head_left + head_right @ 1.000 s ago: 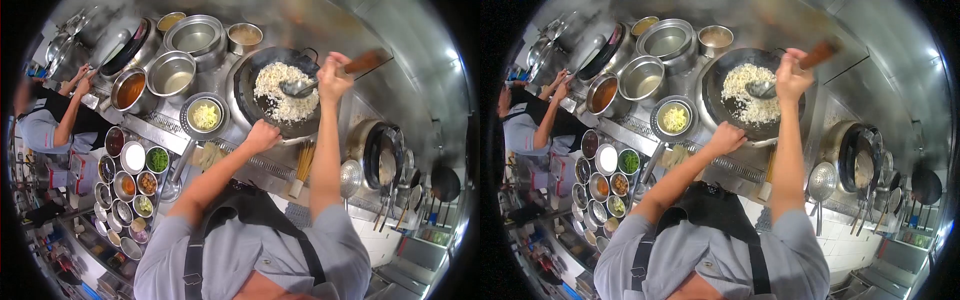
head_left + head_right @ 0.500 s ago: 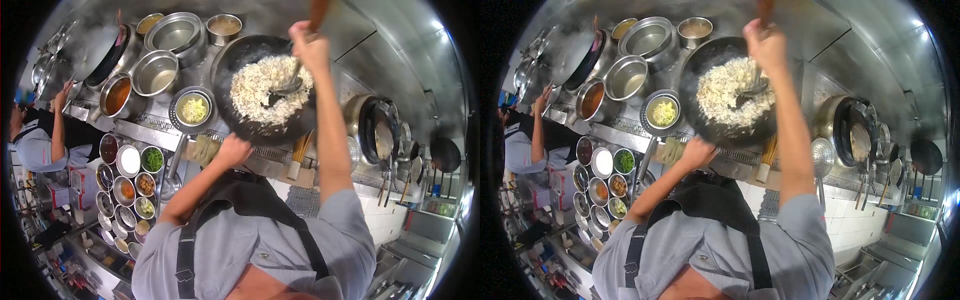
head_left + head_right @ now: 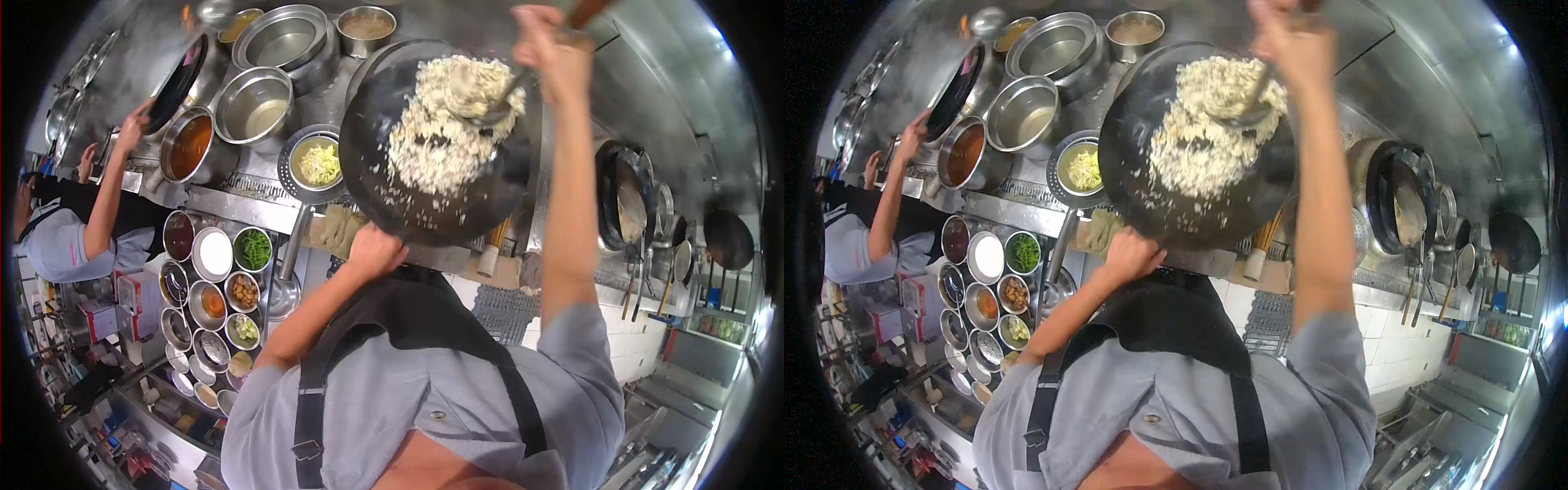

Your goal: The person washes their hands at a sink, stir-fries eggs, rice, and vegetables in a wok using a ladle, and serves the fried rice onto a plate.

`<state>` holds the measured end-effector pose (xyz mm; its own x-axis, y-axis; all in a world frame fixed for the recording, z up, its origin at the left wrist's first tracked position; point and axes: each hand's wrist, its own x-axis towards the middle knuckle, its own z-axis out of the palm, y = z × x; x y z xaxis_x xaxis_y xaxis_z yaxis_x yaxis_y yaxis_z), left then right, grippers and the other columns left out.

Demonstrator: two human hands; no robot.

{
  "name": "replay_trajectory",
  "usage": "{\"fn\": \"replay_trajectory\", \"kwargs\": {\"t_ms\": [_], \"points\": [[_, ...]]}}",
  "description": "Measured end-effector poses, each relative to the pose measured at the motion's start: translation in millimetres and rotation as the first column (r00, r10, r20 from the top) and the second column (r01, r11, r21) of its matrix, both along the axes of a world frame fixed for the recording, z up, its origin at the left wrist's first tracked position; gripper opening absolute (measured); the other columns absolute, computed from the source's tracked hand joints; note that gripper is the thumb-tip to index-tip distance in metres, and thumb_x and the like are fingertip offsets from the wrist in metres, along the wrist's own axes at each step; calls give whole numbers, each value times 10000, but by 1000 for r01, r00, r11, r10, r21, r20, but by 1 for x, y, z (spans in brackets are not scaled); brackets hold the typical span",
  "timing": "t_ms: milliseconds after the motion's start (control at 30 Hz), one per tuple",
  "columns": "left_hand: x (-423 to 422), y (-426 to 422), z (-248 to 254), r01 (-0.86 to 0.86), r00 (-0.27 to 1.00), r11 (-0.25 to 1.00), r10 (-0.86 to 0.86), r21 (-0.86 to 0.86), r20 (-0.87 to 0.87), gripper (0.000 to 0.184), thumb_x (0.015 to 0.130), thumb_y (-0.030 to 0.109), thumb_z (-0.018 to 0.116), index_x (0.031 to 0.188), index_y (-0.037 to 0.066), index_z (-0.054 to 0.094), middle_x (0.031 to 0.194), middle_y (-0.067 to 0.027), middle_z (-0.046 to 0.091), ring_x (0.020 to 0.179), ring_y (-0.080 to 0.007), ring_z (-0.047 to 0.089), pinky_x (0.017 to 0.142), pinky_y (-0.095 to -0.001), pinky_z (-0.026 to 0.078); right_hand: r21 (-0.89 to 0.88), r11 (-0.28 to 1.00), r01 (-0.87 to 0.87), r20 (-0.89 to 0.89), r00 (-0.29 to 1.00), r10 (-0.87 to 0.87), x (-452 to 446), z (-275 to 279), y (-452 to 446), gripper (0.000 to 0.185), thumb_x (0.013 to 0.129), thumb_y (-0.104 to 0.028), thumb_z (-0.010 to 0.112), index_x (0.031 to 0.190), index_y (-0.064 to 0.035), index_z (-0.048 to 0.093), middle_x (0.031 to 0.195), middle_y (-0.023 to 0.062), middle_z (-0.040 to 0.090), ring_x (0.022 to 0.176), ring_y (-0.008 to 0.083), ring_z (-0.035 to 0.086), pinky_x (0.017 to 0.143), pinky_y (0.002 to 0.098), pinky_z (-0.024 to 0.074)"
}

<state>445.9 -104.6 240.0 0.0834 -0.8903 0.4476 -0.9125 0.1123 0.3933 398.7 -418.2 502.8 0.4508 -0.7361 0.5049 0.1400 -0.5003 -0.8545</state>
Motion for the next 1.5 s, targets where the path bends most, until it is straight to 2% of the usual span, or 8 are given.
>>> {"fn": "replay_trajectory", "kwargs": {"t_ms": [167, 300, 500, 700, 933, 1200, 1367, 1500], "points": [[10, -59, 70, 91, 994, 996, -92, -22, -55, 254, 770, 300, 727, 650, 115, 600, 608, -64, 622, 558, -269, 613, 580, -407, 467, -231, 934, 274, 75, 962, -264, -1, -22, 68, 212, 943, -208, 678, 956, 3, 693, 665, 32, 601, 560, 93, 550, 539, 294, 453], [5, -62, -11, 39, 989, 988, -59, 148, 137, 314, 836, 357, 682, 657, 102, 638, 644, -89, 653, 635, -275, 654, 704, -415, 490, -583, 786, 204, -98, 943, -318, 38, -121, 22, 217, 935, -254, 685, 965, -41, 713, 713, 27, 661, 645, 105, 605, 621, 288, 489], [3, 3, 26, 38, 999, 993, -38, 113, 2, 313, 795, 345, 723, 617, 107, 626, 616, -75, 630, 588, -286, 624, 655, -425, 488, -85, 992, 92, 99, 992, -84, -27, 11, 20, 252, 936, -242, 700, 902, 7, 693, 594, 21, 626, 508, 92, 551, 494, 249, 442], [5, -78, 33, 72, 997, 985, -66, 159, -39, 292, 827, 317, 694, 641, 104, 621, 611, -102, 628, 623, -301, 638, 692, -434, 478, -415, 875, 250, -93, 945, -314, 30, -97, 50, 321, 926, -304, 672, 895, 14, 700, 572, 165, 628, 545, 243, 649, 635, 357, 535], [1, 14, 28, 47, 998, 958, -34, 284, -51, 322, 782, 378, 718, 635, 102, 641, 604, -96, 620, 599, -313, 634, 637, -437, 504, 52, 995, 88, 171, 981, -96, -28, 8, -6, 310, 926, -291, 716, 945, 15, 663, 596, -4, 556, 472, 69, 498, 411, 247, 368], [-7, -69, -11, 42, 999, 971, -42, 237, -4, 311, 818, 360, 705, 652, 108, 628, 633, -103, 634, 633, -307, 640, 656, -439, 494, -531, 821, 211, -113, 942, -316, 48, -120, -4, 508, 952, -409, 624, 668, 11, 659, 589, 160, 632, 583, 317, 672, 658, 431, 523], [-10, -16, 24, -2, 999, 972, 10, 237, -36, 312, 790, 318, 726, 612, 97, 596, 602, -90, 621, 616, -302, 638, 604, -455, 494, -1, 996, 94, -3, 996, -94, -8, -18, -18, 383, 935, -397, 681, 804, -36, 679, 579, 28, 595, 502, 85, 545, 482, 292, 427], [-11, -85, 82, 50, 995, 998, -45, 50, -87, 346, 825, 322, 696, 598, 93, 570, 563, -90, 595, 529, -308, 602, 541, -439, 474, -140, 944, 300, 35, 954, -298, 4, -63, 5, 397, 927, -375, 695, 852, 12, 644, 611, 40, 606, 538, 137, 561, 519, 308, 443]]}}
